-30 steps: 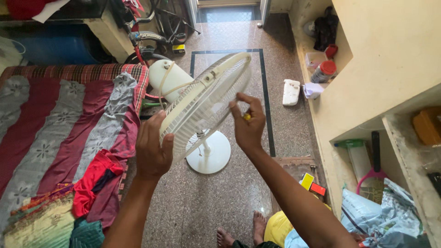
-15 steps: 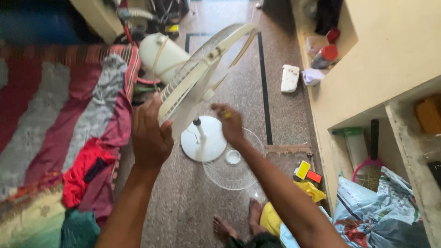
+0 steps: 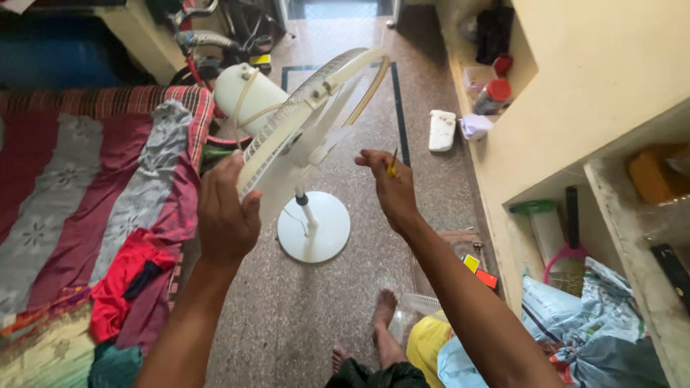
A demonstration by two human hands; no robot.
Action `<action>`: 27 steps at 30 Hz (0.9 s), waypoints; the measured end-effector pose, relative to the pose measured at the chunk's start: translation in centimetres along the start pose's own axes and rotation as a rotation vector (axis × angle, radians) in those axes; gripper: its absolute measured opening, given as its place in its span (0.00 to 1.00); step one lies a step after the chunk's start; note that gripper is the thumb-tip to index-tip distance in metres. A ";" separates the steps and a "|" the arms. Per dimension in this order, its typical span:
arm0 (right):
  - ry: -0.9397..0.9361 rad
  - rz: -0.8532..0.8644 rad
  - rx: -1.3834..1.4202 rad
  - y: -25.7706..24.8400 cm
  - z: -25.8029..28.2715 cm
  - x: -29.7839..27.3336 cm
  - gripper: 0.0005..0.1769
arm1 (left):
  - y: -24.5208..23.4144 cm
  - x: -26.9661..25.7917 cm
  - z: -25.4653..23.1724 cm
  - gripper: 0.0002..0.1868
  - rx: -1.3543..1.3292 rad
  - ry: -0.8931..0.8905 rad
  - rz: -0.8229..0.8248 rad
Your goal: The person uses a screwdriver to loosen screws on the front grill of a standing fan. After removing the grill, they unscrew the central hub nut and remove the fan blades from the motor shaft.
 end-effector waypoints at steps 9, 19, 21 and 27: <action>-0.039 0.080 -0.008 -1.0 3.1 1.0 0.24 | -0.3 0.2 0.2 0.25 -0.012 0.015 0.009; -0.042 0.099 -0.077 1.6 6.8 1.5 0.28 | -0.4 0.4 0.8 0.25 -0.010 0.023 0.040; -0.046 0.097 -0.070 1.7 6.9 1.6 0.28 | -0.4 0.3 0.8 0.25 -0.012 0.010 0.053; -0.054 0.120 -0.038 2.0 6.9 1.9 0.26 | -0.6 0.3 0.6 0.25 -0.011 0.005 0.051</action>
Point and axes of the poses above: each hand's wrist, its own x-axis towards the middle knuckle, its own y-axis out of the palm, z = x × y, the point moved 3 cm from there along x, towards the middle knuckle, and after that the axes turned 4 degrees about x, right-handed, at the moved point
